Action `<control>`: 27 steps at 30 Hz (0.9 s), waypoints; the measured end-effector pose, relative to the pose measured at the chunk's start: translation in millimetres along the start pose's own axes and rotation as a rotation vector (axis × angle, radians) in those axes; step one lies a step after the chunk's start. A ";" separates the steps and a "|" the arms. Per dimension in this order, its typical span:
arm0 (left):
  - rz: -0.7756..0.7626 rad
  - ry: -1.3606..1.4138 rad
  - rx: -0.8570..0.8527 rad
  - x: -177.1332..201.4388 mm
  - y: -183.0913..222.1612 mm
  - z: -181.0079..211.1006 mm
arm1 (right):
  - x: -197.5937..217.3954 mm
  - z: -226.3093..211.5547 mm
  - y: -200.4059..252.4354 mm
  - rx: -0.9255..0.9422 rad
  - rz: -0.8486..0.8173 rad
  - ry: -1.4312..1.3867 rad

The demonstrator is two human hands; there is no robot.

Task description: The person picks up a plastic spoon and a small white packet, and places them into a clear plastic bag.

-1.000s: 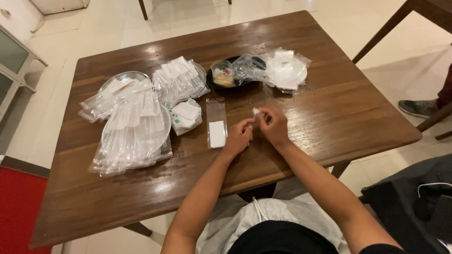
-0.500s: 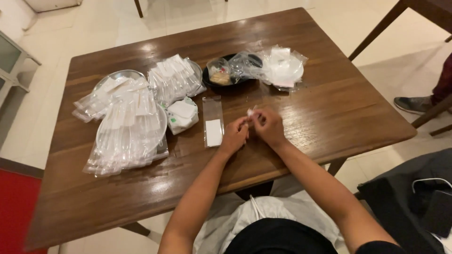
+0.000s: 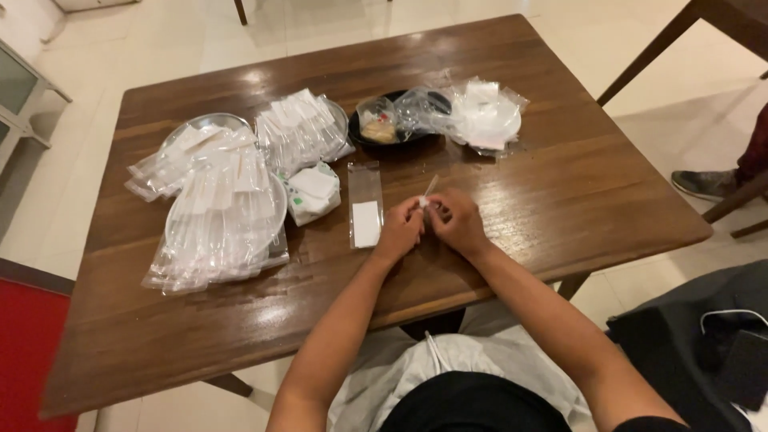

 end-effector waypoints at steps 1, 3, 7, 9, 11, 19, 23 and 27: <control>-0.002 0.002 -0.001 -1.7 1.0 -0.9 | 0.5 5.6 -0.2 0.000 0.000 0.003; -0.019 -0.001 -0.019 -1.2 -0.9 0.2 | 0.6 17.9 -7.2 -0.141 0.110 -0.025; -0.015 -0.060 0.021 2.0 4.3 6.9 | -2.7 1.4 -1.5 0.042 0.013 -0.010; -0.037 -0.017 0.007 2.2 -2.8 5.7 | 4.6 7.9 -17.1 0.007 0.111 -0.009; -0.038 -0.016 0.009 0.4 1.5 6.2 | 5.1 -0.2 -13.4 0.024 0.092 -0.013; -0.061 -0.044 -0.010 3.9 2.0 11.9 | 2.3 5.9 -10.4 -0.118 0.126 -0.034; -0.041 -0.024 0.000 2.7 5.3 10.8 | -0.1 3.0 -4.8 -0.089 0.012 -0.112; -0.039 -0.029 0.004 -1.5 6.3 5.8 | -0.8 -1.0 -0.2 -0.074 -0.012 -0.103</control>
Point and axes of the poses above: each hand's wrist, its own y-axis away from the middle knuckle, its own x-axis out of the back of the hand, z = x × y, the point moved 1 cm from there along -y, towards the middle knuckle, and after that the axes turned 7 degrees about -y, right-handed, at the moved point
